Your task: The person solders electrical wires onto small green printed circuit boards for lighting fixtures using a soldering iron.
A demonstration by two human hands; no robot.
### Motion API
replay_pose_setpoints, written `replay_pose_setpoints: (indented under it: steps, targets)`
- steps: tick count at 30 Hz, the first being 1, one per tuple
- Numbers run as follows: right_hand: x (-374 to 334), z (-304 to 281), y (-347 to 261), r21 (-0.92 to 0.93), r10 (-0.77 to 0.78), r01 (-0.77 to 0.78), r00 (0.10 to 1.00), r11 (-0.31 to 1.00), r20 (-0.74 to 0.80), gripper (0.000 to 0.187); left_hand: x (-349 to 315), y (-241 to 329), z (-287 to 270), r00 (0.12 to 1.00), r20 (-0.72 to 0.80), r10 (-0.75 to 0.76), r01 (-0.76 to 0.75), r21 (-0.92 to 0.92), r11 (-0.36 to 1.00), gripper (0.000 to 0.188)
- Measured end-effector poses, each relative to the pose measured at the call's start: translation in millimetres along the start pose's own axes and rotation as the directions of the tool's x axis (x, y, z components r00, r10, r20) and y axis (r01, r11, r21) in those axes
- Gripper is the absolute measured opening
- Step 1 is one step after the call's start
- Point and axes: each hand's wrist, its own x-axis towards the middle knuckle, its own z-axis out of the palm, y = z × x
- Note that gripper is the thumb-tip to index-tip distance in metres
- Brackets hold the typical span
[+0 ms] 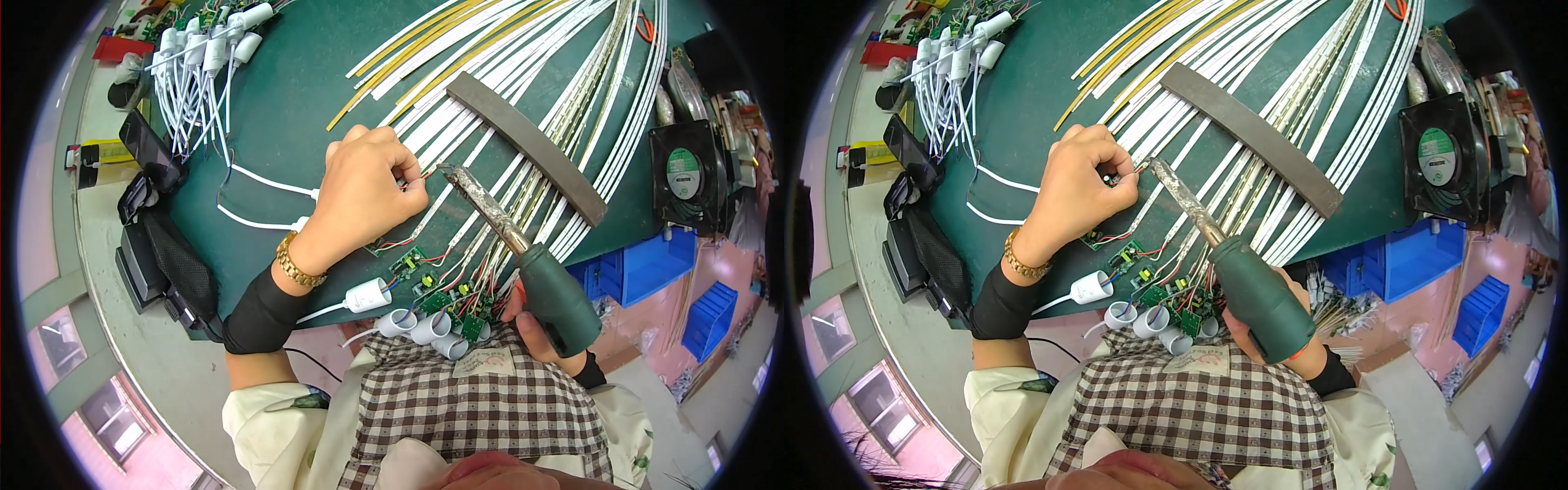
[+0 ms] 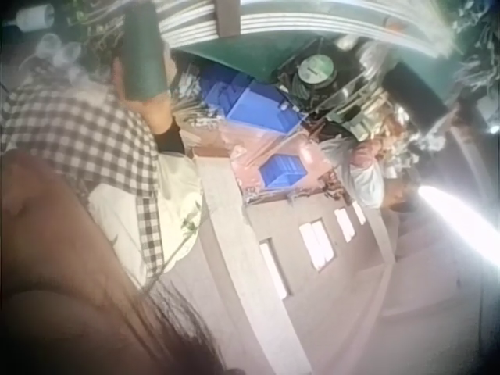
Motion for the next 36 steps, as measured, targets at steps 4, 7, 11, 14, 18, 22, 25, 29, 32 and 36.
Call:
replay_pose_setpoints:
  steps: [4,7,11,14,18,22,25,29,32,36]
  targets:
    - [2,-1,1,-0.442,-0.039,0.062,0.997,0.895,0.061,0.035,1,-1,0,1.000,0.020,-0.002,0.002,0.008,1.000,0.007]
    - [4,0,1,-0.360,-0.086,0.092,0.996,0.928,0.032,0.032,3,0,-1,0.999,0.038,-0.032,0.033,-0.017,0.999,0.008]
    - [7,0,-4,-0.309,-0.083,0.088,0.996,0.947,0.029,0.028,2,-1,-2,0.999,0.036,-0.011,0.012,-0.020,1.000,0.009]
    - [8,0,-1,-0.317,-0.090,0.099,0.995,0.943,0.042,0.026,1,-3,-2,0.998,0.060,-0.025,0.028,-0.042,0.999,0.009]
    - [8,1,-5,-0.296,-0.076,0.081,0.997,0.952,0.025,0.026,3,0,0,0.994,0.072,-0.084,0.088,-0.055,0.995,0.009]
    - [7,0,-1,-0.396,-0.128,0.144,0.990,0.907,0.066,0.027,3,0,1,0.995,0.056,-0.077,0.079,-0.035,0.996,0.009]
    - [9,2,-7,-0.388,-0.080,0.091,0.996,0.917,0.044,0.027,4,0,1,0.994,0.064,-0.090,0.092,-0.028,0.995,0.008]
    - [7,1,-3,-0.483,-0.079,0.098,0.995,0.870,0.059,0.027,4,1,0,0.995,0.060,-0.082,0.083,-0.010,0.996,0.007]
    - [8,-3,-1,-0.481,-0.198,0.221,0.975,0.848,0.098,0.021,4,-1,-1,0.995,0.070,-0.073,0.075,-0.034,0.997,0.006]
    - [3,9,-9,-0.162,-0.005,-0.007,0.997,0.987,-0.072,0.015,2,-2,2,0.997,0.057,-0.053,0.055,-0.026,0.998,0.006]
